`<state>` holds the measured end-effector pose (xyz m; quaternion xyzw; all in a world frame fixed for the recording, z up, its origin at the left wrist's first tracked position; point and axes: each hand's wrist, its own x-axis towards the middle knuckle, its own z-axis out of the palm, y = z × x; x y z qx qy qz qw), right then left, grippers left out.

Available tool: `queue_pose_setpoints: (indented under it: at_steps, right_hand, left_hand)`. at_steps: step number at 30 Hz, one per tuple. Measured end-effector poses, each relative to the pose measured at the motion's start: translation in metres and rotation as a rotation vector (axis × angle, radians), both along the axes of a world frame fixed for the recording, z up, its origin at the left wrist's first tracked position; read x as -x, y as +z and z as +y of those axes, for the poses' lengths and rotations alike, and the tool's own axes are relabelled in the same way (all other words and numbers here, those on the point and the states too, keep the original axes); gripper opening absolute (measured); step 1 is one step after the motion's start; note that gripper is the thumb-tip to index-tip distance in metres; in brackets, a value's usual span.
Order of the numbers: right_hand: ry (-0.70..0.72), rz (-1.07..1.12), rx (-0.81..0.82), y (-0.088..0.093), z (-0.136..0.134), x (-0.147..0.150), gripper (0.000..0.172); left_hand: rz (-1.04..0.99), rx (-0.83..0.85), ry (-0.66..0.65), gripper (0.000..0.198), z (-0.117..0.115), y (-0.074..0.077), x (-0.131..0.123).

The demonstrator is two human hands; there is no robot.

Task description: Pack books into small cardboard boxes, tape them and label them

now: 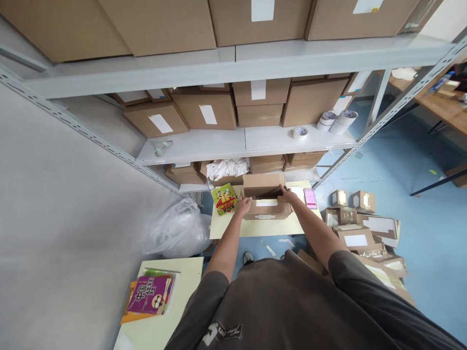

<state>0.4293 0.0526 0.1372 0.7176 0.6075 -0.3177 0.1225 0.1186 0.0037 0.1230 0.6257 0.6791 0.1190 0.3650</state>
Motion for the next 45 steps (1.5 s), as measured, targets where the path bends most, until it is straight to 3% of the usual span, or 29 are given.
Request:
queue_pose_setpoints:
  at_steps: [5,10,14,16,19,21,24,27,29,35,45]
  right_hand:
    - [-0.187,0.174,-0.003,-0.010,0.000,0.003,0.124]
    - [-0.277,0.543,-0.090,-0.013,-0.007,-0.019,0.107]
    - [-0.353,0.654,0.055,-0.004,-0.008,-0.031,0.104]
    - [-0.344,0.634,0.110,0.000,-0.007,-0.032,0.107]
    - [-0.300,0.569,0.116,-0.001,-0.003,-0.029,0.119]
    - [-0.273,0.510,0.101,-0.007,-0.002,-0.026,0.130]
    - [-0.210,0.424,0.020,-0.019,-0.001,-0.019,0.138]
    - [-0.162,0.368,-0.101,-0.030,-0.003,-0.013,0.131]
    - [-0.156,0.334,-0.156,-0.033,-0.003,-0.010,0.126]
    - [-0.131,0.154,-0.131,-0.029,0.027,-0.005,0.110]
    - [-0.130,0.192,-0.149,-0.042,0.102,-0.018,0.117]
  left_hand:
    - [-0.198,-0.027,0.090,0.061,-0.001,-0.016,0.002]
    - [-0.479,0.010,0.210,0.062,-0.014,-0.032,0.015]
    - [-0.600,0.086,0.072,0.063,-0.025,-0.039,0.032]
    - [-0.540,0.117,-0.075,0.084,-0.031,-0.040,0.040]
    - [-0.393,0.083,-0.265,0.142,-0.042,-0.040,0.045]
    - [-0.298,0.035,-0.316,0.156,-0.048,-0.040,0.042]
    - [-0.164,-0.017,-0.296,0.130,-0.055,-0.040,0.030]
    - [-0.051,-0.045,-0.235,0.090,-0.056,-0.041,0.016]
    - [0.000,-0.069,-0.204,0.077,-0.050,-0.041,0.009]
    - [0.028,-0.063,-0.203,0.071,-0.006,-0.044,0.003]
    - [0.028,-0.036,-0.055,0.075,0.052,-0.044,-0.021]
